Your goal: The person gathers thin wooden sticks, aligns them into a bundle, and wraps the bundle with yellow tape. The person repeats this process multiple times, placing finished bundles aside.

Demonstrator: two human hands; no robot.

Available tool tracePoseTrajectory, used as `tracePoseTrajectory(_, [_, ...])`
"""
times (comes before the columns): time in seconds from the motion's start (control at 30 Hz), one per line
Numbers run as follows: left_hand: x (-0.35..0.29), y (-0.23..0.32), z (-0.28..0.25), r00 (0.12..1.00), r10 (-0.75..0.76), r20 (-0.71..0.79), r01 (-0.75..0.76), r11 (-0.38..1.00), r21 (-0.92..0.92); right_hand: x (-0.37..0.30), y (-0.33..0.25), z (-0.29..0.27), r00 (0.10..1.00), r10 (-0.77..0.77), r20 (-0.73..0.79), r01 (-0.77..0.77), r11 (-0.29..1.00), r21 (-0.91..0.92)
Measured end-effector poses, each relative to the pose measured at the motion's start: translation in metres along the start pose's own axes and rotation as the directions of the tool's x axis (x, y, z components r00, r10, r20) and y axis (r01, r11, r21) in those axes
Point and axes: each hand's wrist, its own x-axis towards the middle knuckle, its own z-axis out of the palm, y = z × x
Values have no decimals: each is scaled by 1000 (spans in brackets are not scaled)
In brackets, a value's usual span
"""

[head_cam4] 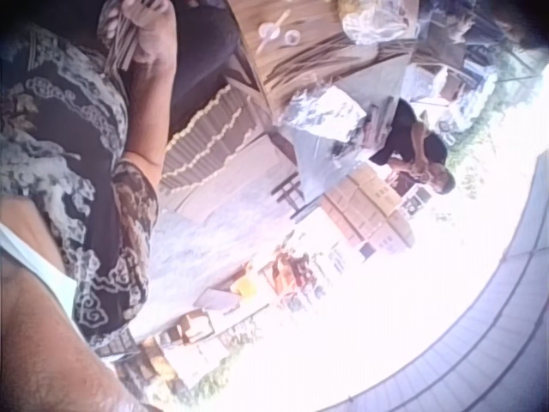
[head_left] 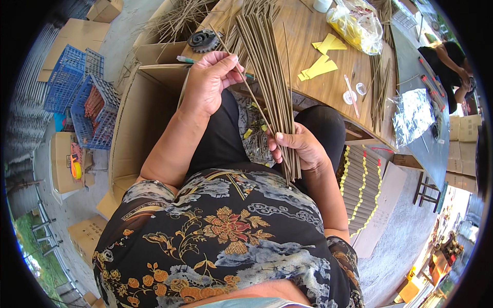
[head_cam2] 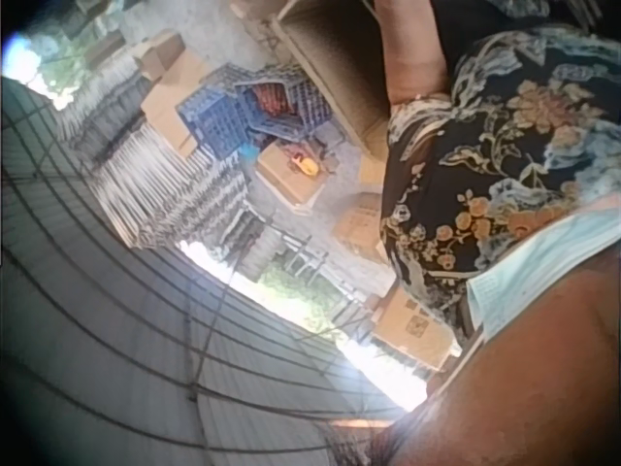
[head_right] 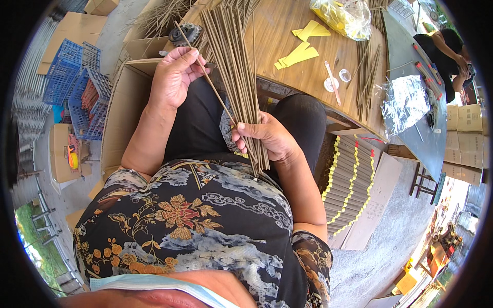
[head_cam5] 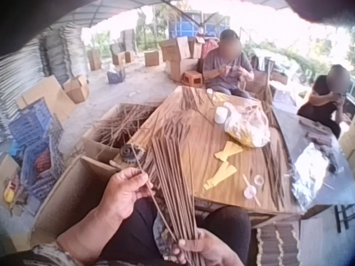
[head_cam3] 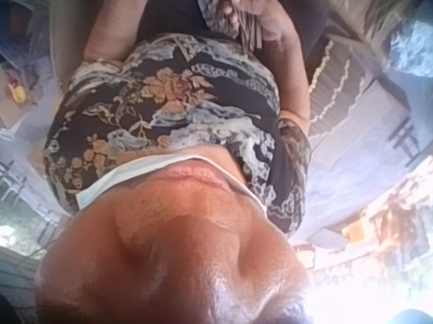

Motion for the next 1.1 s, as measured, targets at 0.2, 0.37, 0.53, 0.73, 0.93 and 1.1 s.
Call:
tracePoseTrajectory(0.2, [3,0,1,1000,12,-19,-11,1000,21,0,-1,5,999,30,17,-30,1000,-6])
tracePoseTrajectory(0.37, [8,1,-2,1000,24,12,-24,1000,18,-2,-2,5,999,29,13,-29,999,-13])
tracePoseTrajectory(0.53, [12,10,-6,999,48,15,-49,999,23,-2,-2,2,1000,27,-3,-27,1000,9])
tracePoseTrajectory(0.73, [17,10,-6,998,37,44,-38,999,23,1,-1,-2,999,-9,35,9,1000,-3])
tracePoseTrajectory(0.93, [44,17,-7,999,43,-22,-42,997,70,1,-10,-3,995,-61,-78,53,994,-93])
tracePoseTrajectory(1.1, [119,19,0,994,51,-98,-22,961,277,2,-24,-13,990,-99,-104,91,993,-80])
